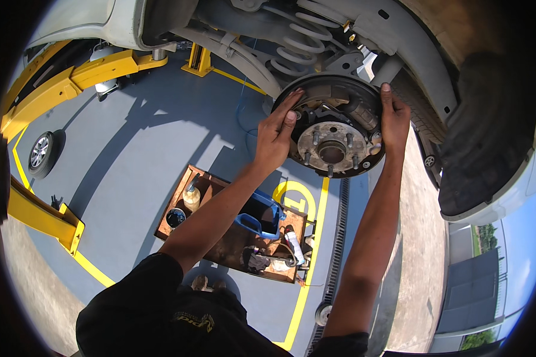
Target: The person removes a brake drum from a car wheel hub, wipes hands with a cloth, and then installs a new brake drum onto the hub. The person aligns and presses the drum into place on both sides of the hub.
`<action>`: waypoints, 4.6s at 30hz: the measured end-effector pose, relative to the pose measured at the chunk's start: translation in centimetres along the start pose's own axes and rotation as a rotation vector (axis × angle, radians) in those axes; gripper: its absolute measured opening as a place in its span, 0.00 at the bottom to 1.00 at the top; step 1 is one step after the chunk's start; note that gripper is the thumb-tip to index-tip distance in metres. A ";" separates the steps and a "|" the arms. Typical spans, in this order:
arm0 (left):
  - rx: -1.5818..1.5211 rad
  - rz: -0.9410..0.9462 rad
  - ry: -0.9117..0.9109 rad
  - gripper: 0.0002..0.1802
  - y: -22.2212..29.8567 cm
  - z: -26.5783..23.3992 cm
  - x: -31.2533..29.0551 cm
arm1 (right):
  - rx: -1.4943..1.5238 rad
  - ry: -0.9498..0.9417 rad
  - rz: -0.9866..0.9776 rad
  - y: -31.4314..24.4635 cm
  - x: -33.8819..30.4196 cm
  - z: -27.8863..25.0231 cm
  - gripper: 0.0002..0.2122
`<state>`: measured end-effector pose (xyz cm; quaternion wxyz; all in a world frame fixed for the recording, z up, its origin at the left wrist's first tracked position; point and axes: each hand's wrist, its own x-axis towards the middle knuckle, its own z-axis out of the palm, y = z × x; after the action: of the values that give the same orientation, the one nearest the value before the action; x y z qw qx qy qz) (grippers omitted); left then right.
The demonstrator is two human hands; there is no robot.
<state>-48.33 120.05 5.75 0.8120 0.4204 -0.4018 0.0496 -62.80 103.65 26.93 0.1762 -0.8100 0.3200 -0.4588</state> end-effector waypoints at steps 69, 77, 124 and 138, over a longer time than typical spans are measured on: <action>-0.077 0.176 -0.040 0.19 -0.1 0.5 3.4 | -0.050 0.023 -0.013 0.0 -0.1 0.0 0.36; -0.020 0.003 -0.085 0.21 3.6 -0.2 4.1 | -0.090 0.019 -0.028 -0.3 -0.2 0.0 0.36; 0.109 -0.301 -0.078 0.13 4.1 -3.5 2.8 | 0.019 0.023 -0.058 -0.1 -0.4 -0.1 0.33; 0.387 -0.010 -0.189 0.32 3.8 -2.5 2.6 | -0.084 0.057 -0.147 0.0 -0.1 -0.1 0.33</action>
<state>-46.63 123.60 9.23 0.6751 0.5731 -0.4571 0.0822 -62.92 103.76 26.94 0.0985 -0.8245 0.2835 -0.4797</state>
